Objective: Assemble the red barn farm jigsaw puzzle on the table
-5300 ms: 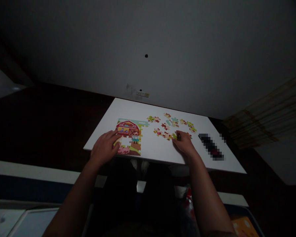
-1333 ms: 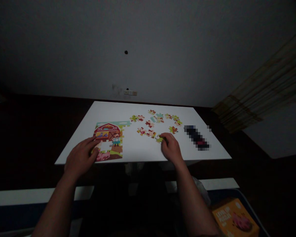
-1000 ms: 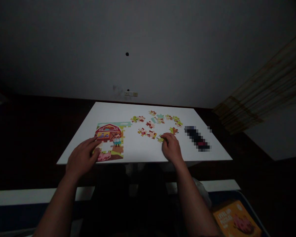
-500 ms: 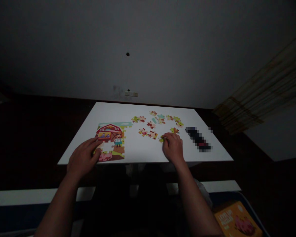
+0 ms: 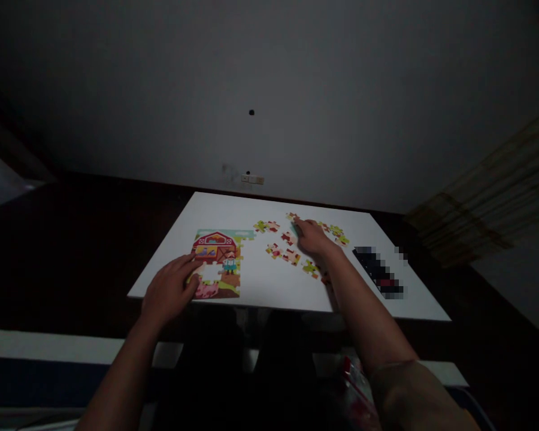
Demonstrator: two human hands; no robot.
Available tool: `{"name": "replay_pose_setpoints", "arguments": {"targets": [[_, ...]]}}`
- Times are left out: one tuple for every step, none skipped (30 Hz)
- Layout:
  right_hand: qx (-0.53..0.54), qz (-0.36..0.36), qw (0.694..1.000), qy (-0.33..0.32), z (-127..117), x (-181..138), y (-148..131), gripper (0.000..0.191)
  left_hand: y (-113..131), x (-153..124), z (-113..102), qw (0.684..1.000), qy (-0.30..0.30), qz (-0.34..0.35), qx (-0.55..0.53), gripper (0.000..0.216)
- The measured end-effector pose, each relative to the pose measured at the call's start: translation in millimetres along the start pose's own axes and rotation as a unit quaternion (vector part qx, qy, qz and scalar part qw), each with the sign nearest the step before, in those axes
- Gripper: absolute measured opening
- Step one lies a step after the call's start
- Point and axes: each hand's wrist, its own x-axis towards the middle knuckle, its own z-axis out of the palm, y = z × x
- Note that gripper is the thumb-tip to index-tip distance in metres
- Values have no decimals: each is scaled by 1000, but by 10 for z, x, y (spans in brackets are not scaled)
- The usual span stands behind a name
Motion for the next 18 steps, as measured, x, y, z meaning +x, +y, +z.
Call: {"name": "replay_pose_setpoints", "arguments": {"targets": [[-5, -2, 1000, -13, -10, 47, 1, 83, 2, -3, -1, 1000, 2, -2, 0, 49], [-10, -2, 1000, -21, -25, 84, 2, 81, 5, -4, -3, 1000, 3, -3, -1, 49], [-15, -2, 1000, -25, -46, 113, 4, 78, 9, -5, -5, 1000, 5, -4, -1, 49], [-20, -2, 999, -26, -69, 134, 6, 75, 12, -6, -6, 1000, 7, -4, -1, 49], [-26, -2, 999, -29, -91, 150, 11, 72, 15, -6, -7, 1000, 9, -6, -1, 48], [-32, -3, 999, -34, -112, 159, 16, 69, 17, -6, -6, 1000, 11, -6, -1, 48], [-38, -3, 998, -40, -128, 165, 23, 67, 18, -7, -5, 1000, 11, -6, -1, 48], [-44, -2, 998, -46, -139, 167, 31, 65, 18, -8, -4, 1000, 11, -7, -2, 48], [-49, -1, 997, -52, -142, 166, 41, 65, 19, -10, -4, 1000, 9, -6, -3, 49], [-53, 2, 997, -58, -139, 163, 52, 66, 20, -12, -5, 1000, 7, -6, -5, 49], [-55, 8, 997, -57, -131, 158, 63, 67, 23, -16, -9, 1000, 6, -7, -7, 49], [-55, 14, 997, -50, -118, 152, 73, 69, 27, -20, -16, 1000, 4, -7, -9, 50], [-53, 19, 998, -38, -104, 144, 81, 71, 33, -25, -25, 1000, 3, -7, -11, 50], [-48, 21, 998, -25, -91, 135, 85, 71, 40, -30, -35, 1000, 1, -6, -13, 50], [-40, 21, 999, -12, -79, 124, 86, 71, 48, -34, -47, 1000, 0, -5, -14, 50], [-32, 20, 999, -2, -72, 112, 82, 70, 55, -38, -59, 1000, 0, -5, -16, 49], [-25, 18, 1000, 4, -69, 98, 75, 68, 62, -41, -70, 1000, 0, -5, -18, 49], [-18, 18, 1000, 4, -70, 83, 64, 66, 68, -43, -80, 1000, 2, -4, -20, 48]]}}
